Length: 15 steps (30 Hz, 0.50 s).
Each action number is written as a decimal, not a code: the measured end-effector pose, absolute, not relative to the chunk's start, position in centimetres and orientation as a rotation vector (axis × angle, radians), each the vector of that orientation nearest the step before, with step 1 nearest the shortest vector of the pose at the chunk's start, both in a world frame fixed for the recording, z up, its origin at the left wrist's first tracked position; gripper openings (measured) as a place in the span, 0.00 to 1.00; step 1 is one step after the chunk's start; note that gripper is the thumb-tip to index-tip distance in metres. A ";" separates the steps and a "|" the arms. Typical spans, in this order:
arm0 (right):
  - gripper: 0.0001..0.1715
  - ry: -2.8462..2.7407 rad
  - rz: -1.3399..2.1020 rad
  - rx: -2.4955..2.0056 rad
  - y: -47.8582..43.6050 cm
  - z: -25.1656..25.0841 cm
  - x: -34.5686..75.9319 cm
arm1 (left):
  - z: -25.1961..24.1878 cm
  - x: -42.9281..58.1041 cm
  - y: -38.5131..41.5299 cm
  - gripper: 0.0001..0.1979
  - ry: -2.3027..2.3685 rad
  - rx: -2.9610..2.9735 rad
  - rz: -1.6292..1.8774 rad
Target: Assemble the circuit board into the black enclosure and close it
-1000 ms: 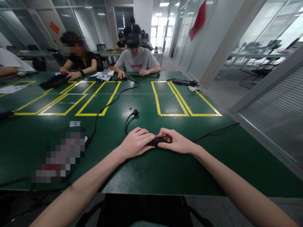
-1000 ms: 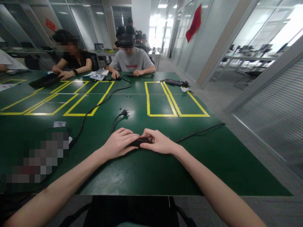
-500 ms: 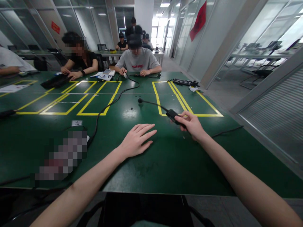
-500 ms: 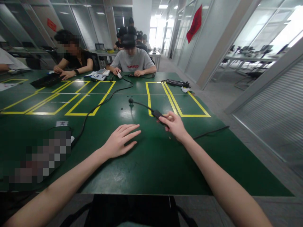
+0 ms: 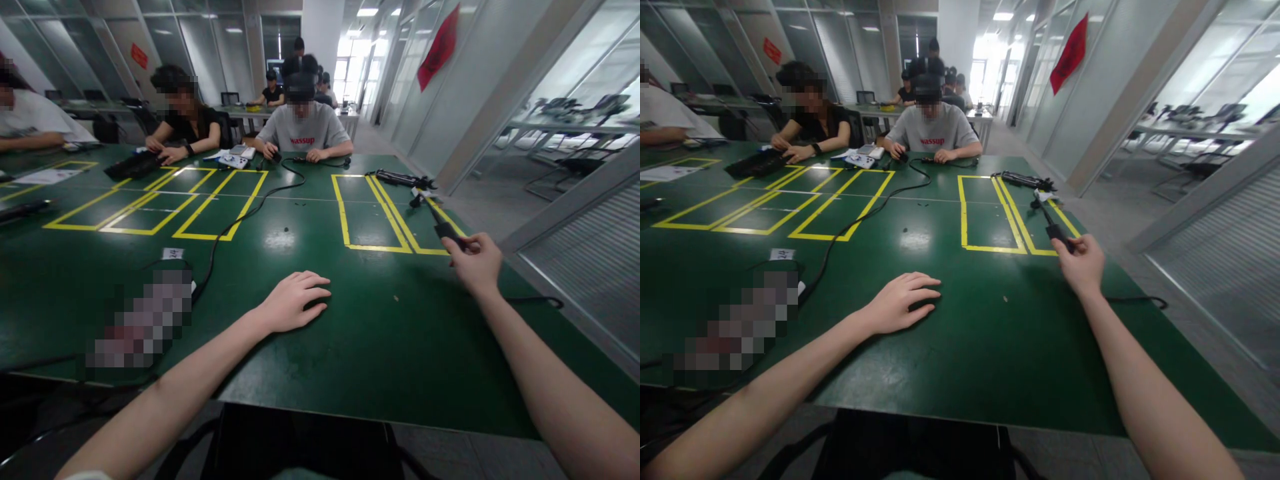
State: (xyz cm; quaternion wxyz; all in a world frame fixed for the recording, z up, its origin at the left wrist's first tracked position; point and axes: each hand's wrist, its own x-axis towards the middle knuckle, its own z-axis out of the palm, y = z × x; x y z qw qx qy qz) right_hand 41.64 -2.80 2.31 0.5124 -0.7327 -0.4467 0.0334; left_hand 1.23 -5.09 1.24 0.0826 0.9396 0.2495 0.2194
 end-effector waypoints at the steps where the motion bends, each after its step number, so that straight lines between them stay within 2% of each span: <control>1: 0.20 -1.141 0.048 -1.831 -2.7 2.0 41.4 | 1.3 1.2 -5.1 0.11 0.745 2.802 0.649; 5: 0.17 -1.301 -0.061 -1.996 -1.7 0.9 40.8 | 1.4 1.1 -5.1 0.10 0.757 2.783 0.653; 11: 0.14 -1.039 -0.281 -2.010 -1.8 1.5 42.2 | 1.5 1.0 -5.0 0.10 0.752 2.762 0.645; 15: 0.15 -1.011 -0.298 -2.032 -2.2 1.5 42.9 | 1.5 1.0 -5.1 0.11 0.742 2.751 0.640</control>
